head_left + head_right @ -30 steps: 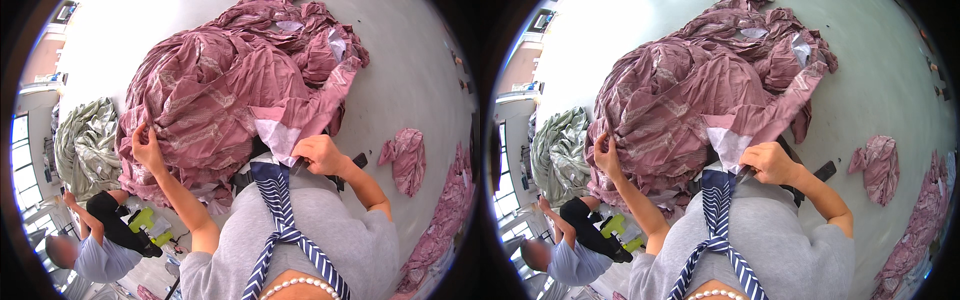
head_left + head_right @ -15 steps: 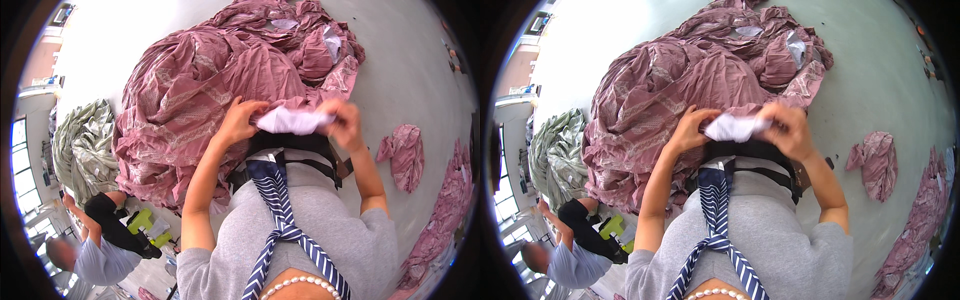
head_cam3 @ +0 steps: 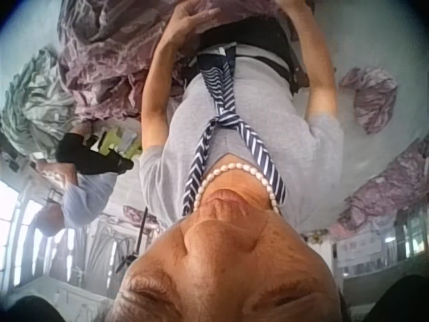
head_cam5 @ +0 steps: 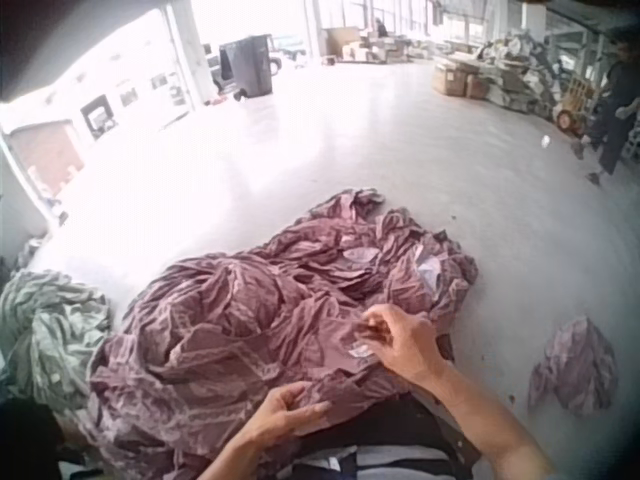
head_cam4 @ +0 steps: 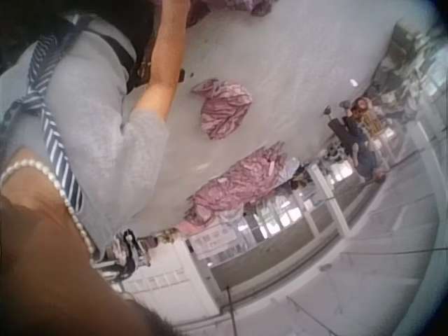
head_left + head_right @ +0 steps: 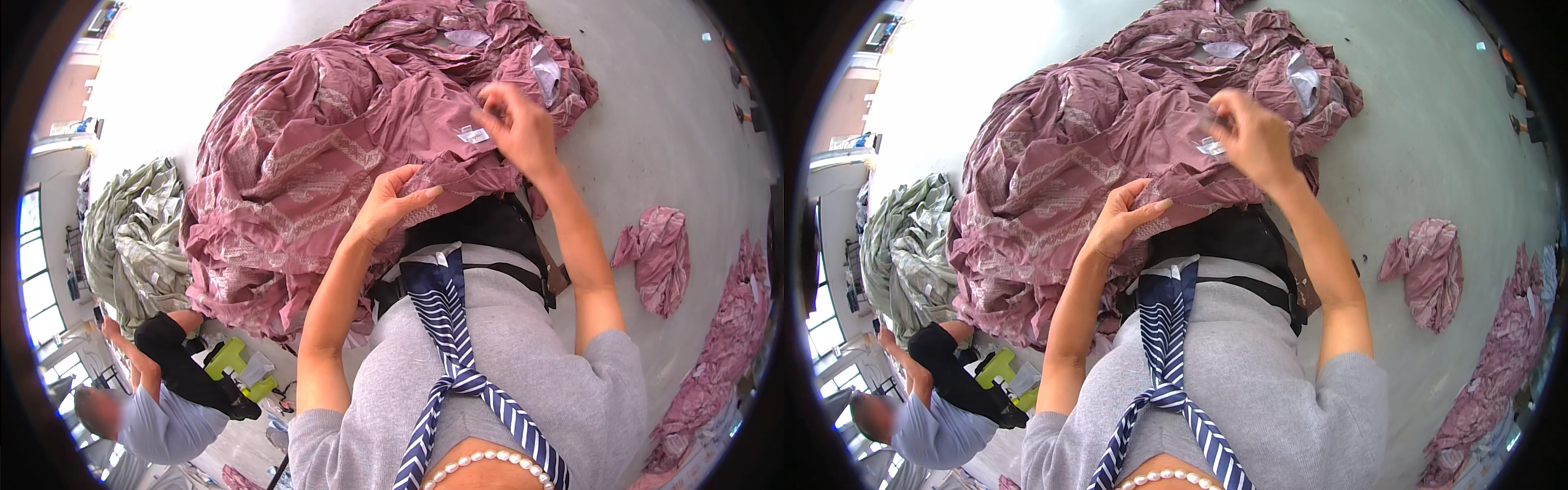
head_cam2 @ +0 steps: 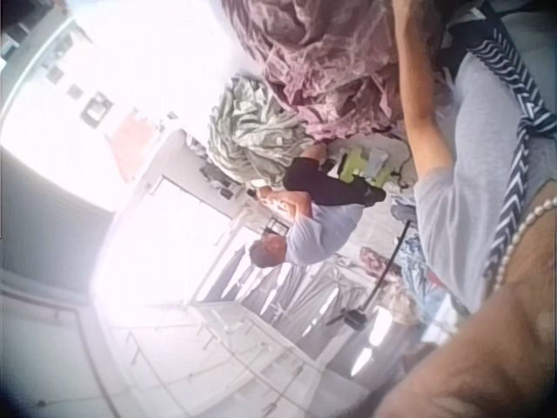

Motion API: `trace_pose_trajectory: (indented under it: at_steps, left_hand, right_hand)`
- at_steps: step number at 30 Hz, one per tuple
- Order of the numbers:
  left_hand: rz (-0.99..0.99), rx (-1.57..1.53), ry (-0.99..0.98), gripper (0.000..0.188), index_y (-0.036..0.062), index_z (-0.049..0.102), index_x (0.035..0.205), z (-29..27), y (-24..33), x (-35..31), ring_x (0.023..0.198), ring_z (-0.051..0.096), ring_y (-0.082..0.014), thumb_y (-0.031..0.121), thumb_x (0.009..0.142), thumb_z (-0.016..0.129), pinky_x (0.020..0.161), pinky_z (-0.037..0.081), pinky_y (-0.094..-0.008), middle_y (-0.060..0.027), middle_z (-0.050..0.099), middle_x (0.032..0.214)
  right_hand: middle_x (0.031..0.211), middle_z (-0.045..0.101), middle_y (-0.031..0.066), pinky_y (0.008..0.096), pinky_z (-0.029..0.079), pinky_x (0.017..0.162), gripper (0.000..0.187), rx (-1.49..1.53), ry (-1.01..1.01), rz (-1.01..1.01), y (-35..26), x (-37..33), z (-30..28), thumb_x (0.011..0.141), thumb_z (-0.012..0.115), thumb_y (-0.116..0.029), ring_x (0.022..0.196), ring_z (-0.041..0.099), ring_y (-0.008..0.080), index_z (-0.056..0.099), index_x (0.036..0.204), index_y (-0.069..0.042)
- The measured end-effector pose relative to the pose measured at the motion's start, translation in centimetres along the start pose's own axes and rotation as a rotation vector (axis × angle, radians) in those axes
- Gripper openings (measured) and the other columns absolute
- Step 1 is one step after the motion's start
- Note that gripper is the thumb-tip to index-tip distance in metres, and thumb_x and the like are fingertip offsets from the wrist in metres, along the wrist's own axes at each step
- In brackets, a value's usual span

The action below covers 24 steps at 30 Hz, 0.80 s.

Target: The person repeatedly picks up pieces of pink patterned fabric from a large pile and uses a small blade to trim loose threads and edges. The trimmed pieces are placed back onto the pile. Another person is visible in the background working with a different pile of fabric.

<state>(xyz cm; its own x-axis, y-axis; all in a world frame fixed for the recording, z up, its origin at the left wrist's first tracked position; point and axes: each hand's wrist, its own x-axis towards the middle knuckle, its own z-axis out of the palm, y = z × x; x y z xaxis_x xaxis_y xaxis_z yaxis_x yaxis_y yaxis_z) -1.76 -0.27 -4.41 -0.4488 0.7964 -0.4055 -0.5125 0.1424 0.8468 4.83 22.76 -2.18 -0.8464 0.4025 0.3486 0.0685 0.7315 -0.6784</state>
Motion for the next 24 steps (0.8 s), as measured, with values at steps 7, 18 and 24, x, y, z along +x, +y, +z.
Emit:
trace_pose_trajectory:
  at_steps: [7,18,24]
  left_hand:
    - [0.152,0.223,0.026,0.034,-0.0022,0.059,0.114,1.1,0.3,0.6,0.084,0.055,-0.0035,0.006,0.082,0.068,0.074,0.047,-0.0201,0.0005,0.064,0.094]
    - [0.126,0.243,0.08,0.033,-0.0008,0.061,0.113,1.5,0.5,0.2,0.079,0.056,-0.004,0.011,0.083,0.069,0.072,0.048,-0.0205,0.0007,0.064,0.091]
    - [0.098,0.265,0.24,0.029,-0.0016,0.065,0.104,2.1,0.6,0.4,0.071,0.05,-0.0033,0.024,0.089,0.066,0.063,0.042,-0.0198,0.0053,0.059,0.079]
  right_hand:
    - [0.068,0.058,0.0038,0.0234,0.046,0.06,0.028,0.241,-0.465,-0.001,-2.6,-2.0,0.9,0.077,0.074,-0.012,0.06,0.054,0.0089,0.064,0.103,-0.007]
    - [0.067,0.05,-0.008,0.0172,0.034,0.051,0.01,0.874,-0.392,0.306,-1.9,-1.7,0.6,0.087,0.066,-0.01,0.059,0.042,-0.0007,0.06,0.083,-0.002]
    - [0.071,0.06,0.0027,0.0231,0.045,0.058,0.017,0.378,-0.278,0.062,-2.2,-2.3,0.3,0.082,0.07,-0.013,0.063,0.057,0.0095,0.059,0.09,-0.003]
